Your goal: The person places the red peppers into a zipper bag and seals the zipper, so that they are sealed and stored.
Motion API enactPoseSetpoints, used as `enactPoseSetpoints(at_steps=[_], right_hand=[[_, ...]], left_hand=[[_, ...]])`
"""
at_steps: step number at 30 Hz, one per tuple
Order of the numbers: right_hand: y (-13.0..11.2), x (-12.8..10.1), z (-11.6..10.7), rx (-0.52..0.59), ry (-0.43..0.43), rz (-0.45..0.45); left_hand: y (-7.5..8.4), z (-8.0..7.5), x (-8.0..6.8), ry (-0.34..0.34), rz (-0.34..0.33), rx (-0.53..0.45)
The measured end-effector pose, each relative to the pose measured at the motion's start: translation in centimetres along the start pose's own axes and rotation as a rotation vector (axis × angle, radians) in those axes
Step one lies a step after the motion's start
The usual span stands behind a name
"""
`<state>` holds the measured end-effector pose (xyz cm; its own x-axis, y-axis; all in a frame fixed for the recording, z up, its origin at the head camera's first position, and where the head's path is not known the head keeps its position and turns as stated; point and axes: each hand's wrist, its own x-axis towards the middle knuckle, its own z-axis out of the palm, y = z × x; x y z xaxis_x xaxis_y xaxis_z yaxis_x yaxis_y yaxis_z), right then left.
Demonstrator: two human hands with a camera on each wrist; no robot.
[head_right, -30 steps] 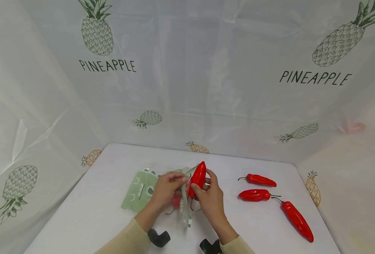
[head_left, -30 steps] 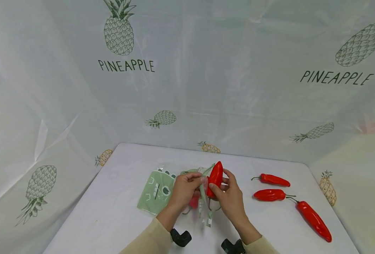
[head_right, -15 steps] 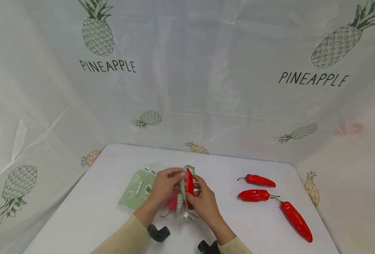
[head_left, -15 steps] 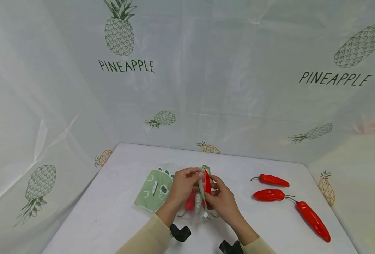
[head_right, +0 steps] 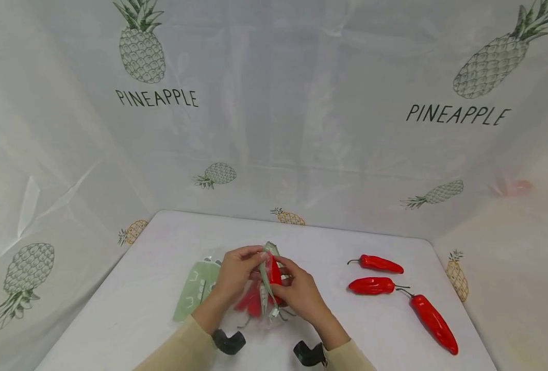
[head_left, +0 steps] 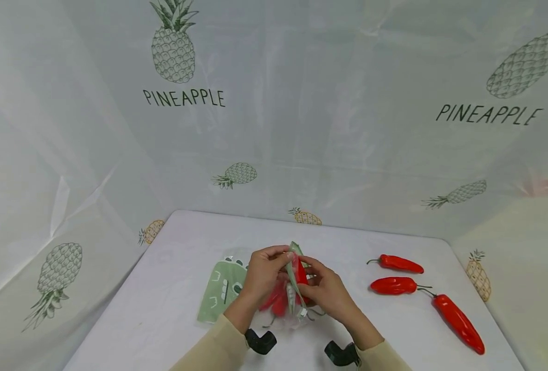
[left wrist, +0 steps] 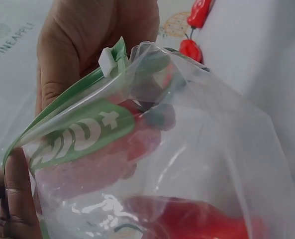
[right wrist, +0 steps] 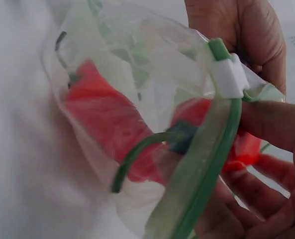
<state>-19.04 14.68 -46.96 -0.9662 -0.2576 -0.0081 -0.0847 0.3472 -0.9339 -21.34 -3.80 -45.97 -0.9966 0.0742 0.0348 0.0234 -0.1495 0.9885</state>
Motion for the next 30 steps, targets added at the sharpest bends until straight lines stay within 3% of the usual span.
enactPoseSetpoints(at_steps=[6, 13, 18, 21, 23, 25, 30], right_hand=[[-0.2, 0.3, -0.5, -0.097, -0.056, -0.01], [-0.7, 0.0, -1.2, -0.101, 0.109, -0.004], [-0.8, 0.0, -1.6, -0.129, -0.018, -0.032], [-0.8, 0.2, -1.5, -0.164, -0.126, -0.031], [-0.6, 0.3, -1.3, -0.174, -0.146, -0.015], [-0.5, 0.5, -1.0, -0.155, -0.102, 0.015], [-0.1, 1.0, -0.1, -0.005, 0.14, 0.098]], left_hand=[[0.0, -0.1, -0.4, -0.025, -0.003, 0.043], [-0.1, -0.8, -0.2, 0.03, 0.016, 0.114], [0.1, -1.0, -0.1, 0.039, 0.023, 0.119], [0.2, -0.8, -0.2, 0.007, 0.023, 0.101], [0.3, -0.6, -0.4, -0.02, 0.021, 0.079], [0.3, -0.3, -0.5, -0.04, 0.022, 0.066], [0.2, -0.2, -0.8, -0.029, 0.01, 0.097]])
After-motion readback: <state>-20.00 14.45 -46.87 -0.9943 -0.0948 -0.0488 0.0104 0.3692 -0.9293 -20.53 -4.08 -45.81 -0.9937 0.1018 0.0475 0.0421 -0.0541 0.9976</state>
